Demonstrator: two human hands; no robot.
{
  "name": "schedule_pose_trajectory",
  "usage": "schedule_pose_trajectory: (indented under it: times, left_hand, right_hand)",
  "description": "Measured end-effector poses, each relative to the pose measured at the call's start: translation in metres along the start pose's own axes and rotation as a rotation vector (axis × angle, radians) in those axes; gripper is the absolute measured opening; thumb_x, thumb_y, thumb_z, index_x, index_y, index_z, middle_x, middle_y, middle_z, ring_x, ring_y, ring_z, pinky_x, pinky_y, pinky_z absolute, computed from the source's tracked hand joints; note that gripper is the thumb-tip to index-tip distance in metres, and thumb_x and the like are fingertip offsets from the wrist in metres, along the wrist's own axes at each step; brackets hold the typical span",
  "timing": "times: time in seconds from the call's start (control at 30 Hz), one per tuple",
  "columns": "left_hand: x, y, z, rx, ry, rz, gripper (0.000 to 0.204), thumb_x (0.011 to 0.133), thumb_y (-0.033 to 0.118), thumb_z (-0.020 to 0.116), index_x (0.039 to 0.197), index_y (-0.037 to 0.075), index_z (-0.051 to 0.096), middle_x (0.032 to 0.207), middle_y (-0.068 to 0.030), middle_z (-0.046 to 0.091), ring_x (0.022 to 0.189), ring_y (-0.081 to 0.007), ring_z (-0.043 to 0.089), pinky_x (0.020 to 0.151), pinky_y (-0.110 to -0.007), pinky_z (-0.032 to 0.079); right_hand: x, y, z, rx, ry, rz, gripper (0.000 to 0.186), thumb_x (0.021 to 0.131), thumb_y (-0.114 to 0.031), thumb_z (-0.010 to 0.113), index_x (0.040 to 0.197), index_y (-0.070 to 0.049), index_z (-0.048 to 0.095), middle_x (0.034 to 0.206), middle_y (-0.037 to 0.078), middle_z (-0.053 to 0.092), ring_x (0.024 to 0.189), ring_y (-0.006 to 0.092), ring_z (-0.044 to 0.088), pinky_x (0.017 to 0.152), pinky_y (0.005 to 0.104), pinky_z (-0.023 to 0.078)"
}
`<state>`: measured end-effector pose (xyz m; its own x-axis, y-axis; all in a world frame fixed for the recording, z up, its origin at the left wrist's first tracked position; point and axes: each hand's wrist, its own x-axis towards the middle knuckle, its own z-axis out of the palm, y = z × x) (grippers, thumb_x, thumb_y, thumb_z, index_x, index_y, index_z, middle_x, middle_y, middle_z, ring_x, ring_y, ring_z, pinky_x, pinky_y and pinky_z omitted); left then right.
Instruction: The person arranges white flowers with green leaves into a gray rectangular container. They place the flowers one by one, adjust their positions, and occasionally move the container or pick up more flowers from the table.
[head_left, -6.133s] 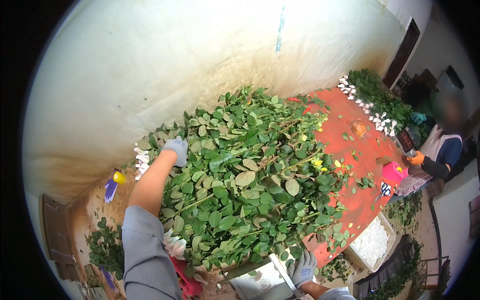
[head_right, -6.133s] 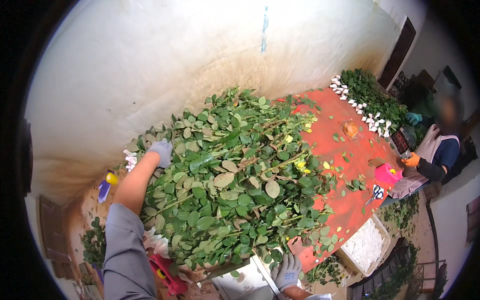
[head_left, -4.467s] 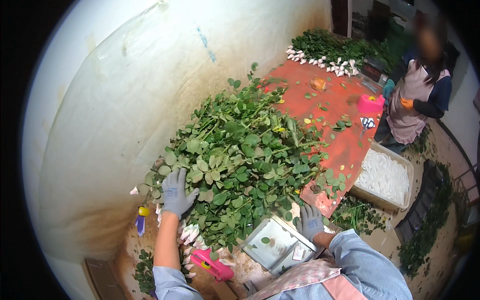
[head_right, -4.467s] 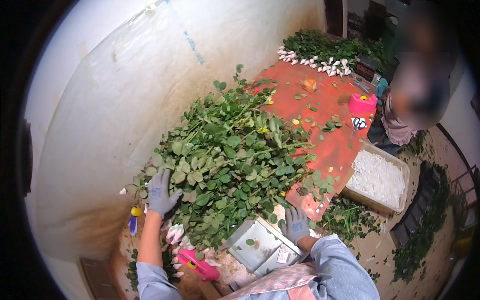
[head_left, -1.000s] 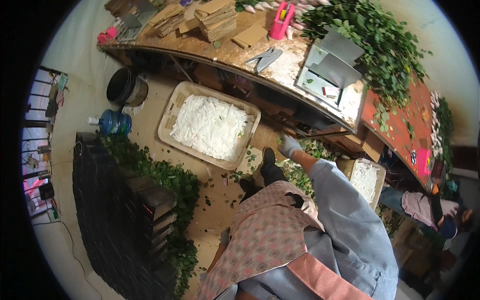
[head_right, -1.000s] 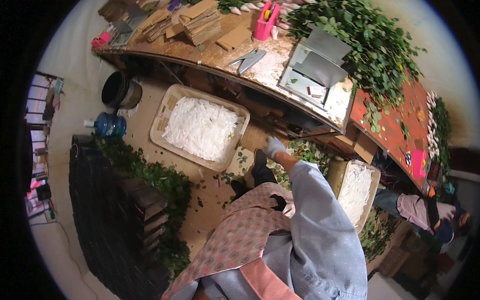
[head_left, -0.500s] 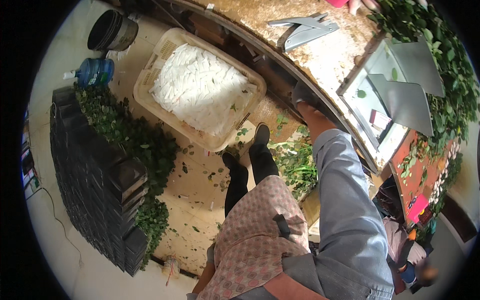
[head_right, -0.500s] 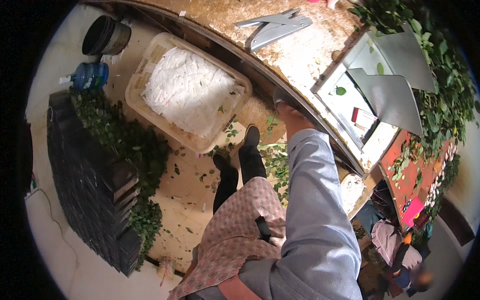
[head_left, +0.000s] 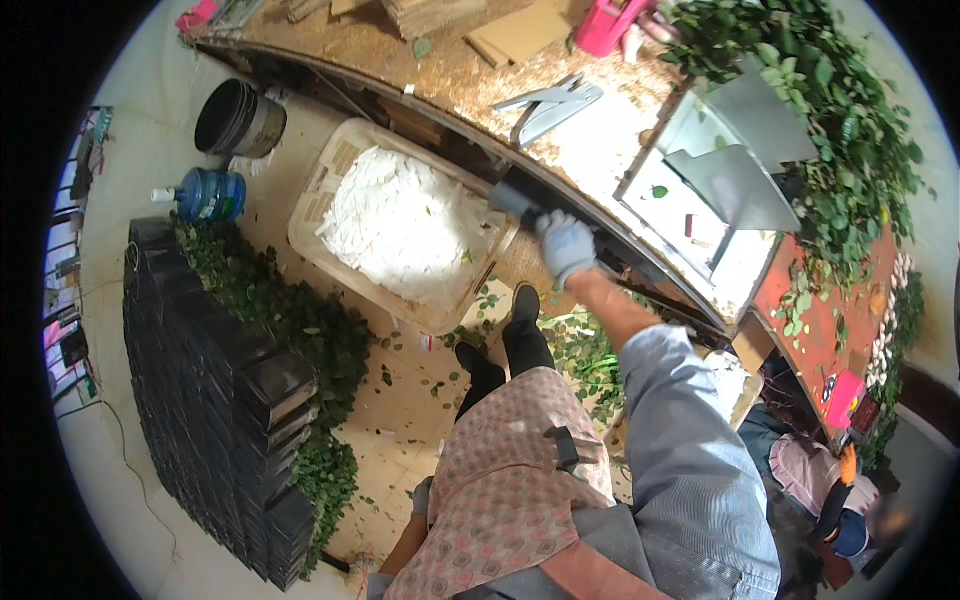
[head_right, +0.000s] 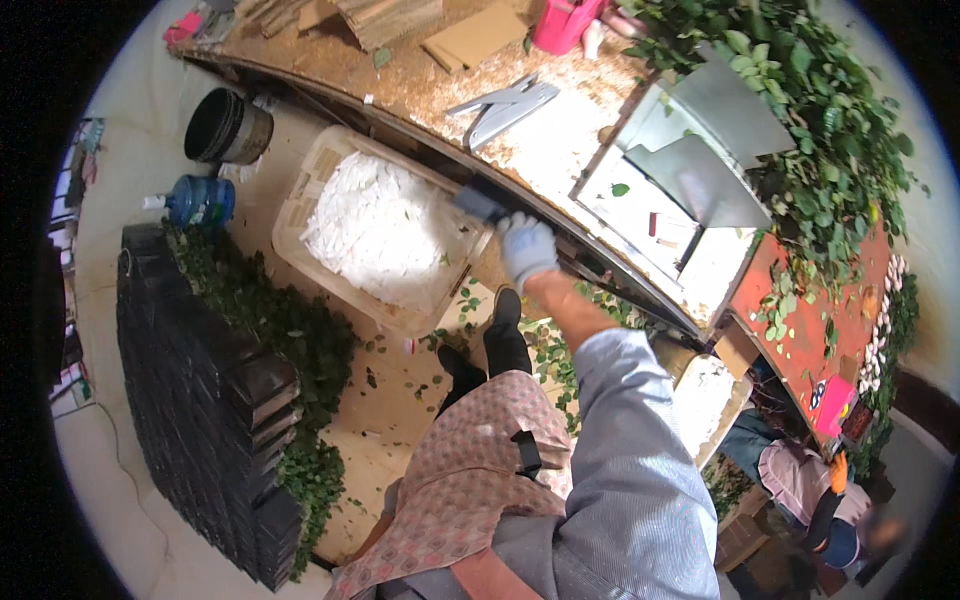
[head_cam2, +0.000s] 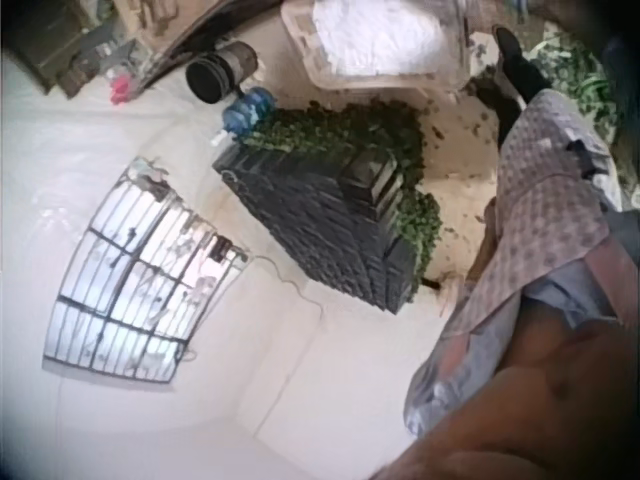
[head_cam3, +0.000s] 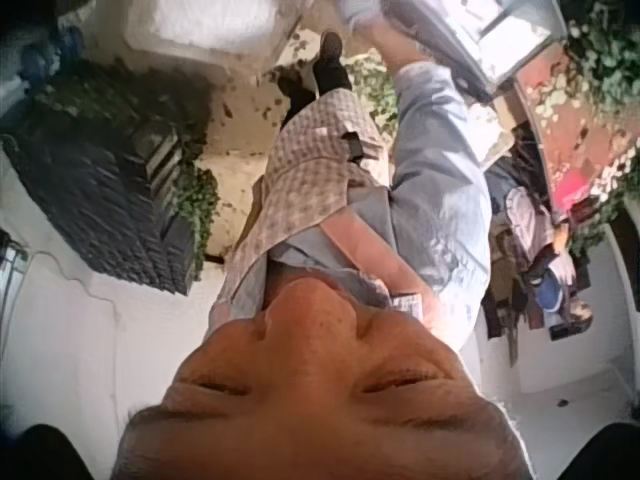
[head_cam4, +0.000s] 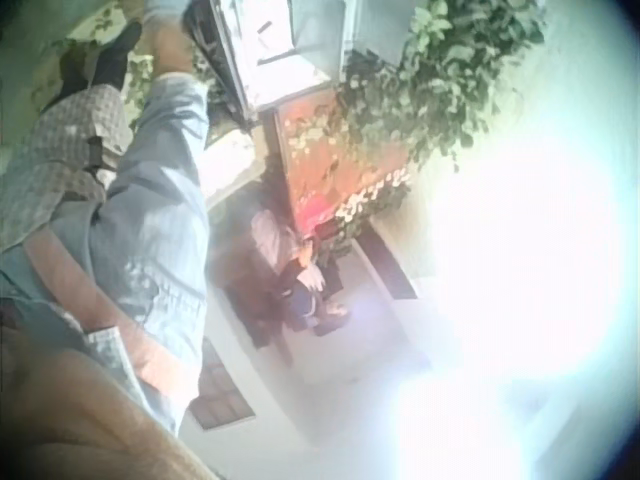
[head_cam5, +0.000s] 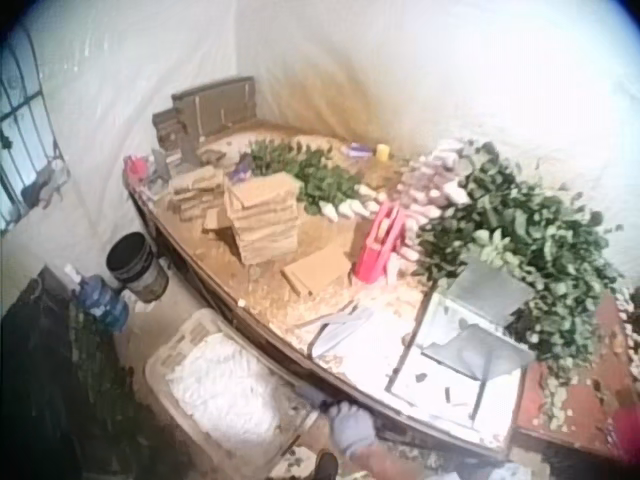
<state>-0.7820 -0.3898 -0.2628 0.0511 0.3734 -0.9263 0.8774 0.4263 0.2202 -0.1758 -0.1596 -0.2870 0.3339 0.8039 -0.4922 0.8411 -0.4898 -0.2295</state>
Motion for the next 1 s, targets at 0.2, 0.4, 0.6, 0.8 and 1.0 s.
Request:
schedule_pose_trajectory:
  times: [0.2,0.4,0.6,0.8,1.0]
  left_hand:
    - [0.003,0.115,-0.055,0.321,0.375,0.45,0.069,0.092,0.035,0.073,0.149,0.005,0.049,0.139,-0.0211,0.058,0.124,-0.0408,0.056,0.108,-0.048,0.044]
    - [-0.075,0.308,-0.118,0.285,0.554,1.11,0.089,0.083,0.033,0.079,0.151,-0.009,0.039,0.152,-0.0232,0.041,0.14,-0.0443,0.034,0.118,-0.053,0.029]
    - [-0.07,0.345,-0.124,-0.067,0.35,1.376,0.025,0.097,0.017,0.062,0.113,-0.001,0.069,0.1,-0.0225,0.071,0.091,-0.041,0.069,0.081,-0.045,0.053]
    - [-0.151,0.399,-0.132,0.4,0.0,1.747,0.034,0.081,-0.005,0.066,0.111,0.005,0.076,0.103,-0.0177,0.074,0.095,-0.0361,0.07,0.083,-0.04,0.057]
    - [-0.2,0.436,-0.135,0.43,-0.01,1.753,0.028,0.08,0.001,0.073,0.107,0.004,0.077,0.093,-0.0158,0.074,0.086,-0.0347,0.071,0.078,-0.039,0.056]
  right_hand:
    - [-0.172,-0.122,-0.005,0.971,0.329,-0.211,0.018,0.101,-0.016,0.061,0.093,0.0,0.061,0.091,0.026,0.061,0.084,0.045,0.061,0.074,0.0441,0.051]
    - [-0.261,-0.184,-0.077,1.706,0.252,-0.136,0.019,0.105,-0.021,0.062,0.097,-0.005,0.06,0.08,-0.007,0.052,0.072,0.0027,0.047,0.062,0.0227,0.04]
    - [-0.353,-0.165,-0.17,1.153,0.863,-0.281,0.06,0.098,-0.029,0.072,0.143,0.002,0.047,0.131,0.016,0.058,0.116,0.0208,0.06,0.102,0.0352,0.048]
    - [-0.455,-0.084,-0.204,0.136,1.099,-0.336,0.093,0.085,-0.055,0.075,0.151,0.001,0.042,0.146,0.021,0.048,0.137,0.0413,0.045,0.117,0.0528,0.035]
    - [-0.479,-0.001,-0.191,0.377,0.671,-0.277,0.026,0.084,-0.015,0.078,0.108,-0.008,0.07,0.095,0.015,0.069,0.095,0.0384,0.066,0.082,0.045,0.053]
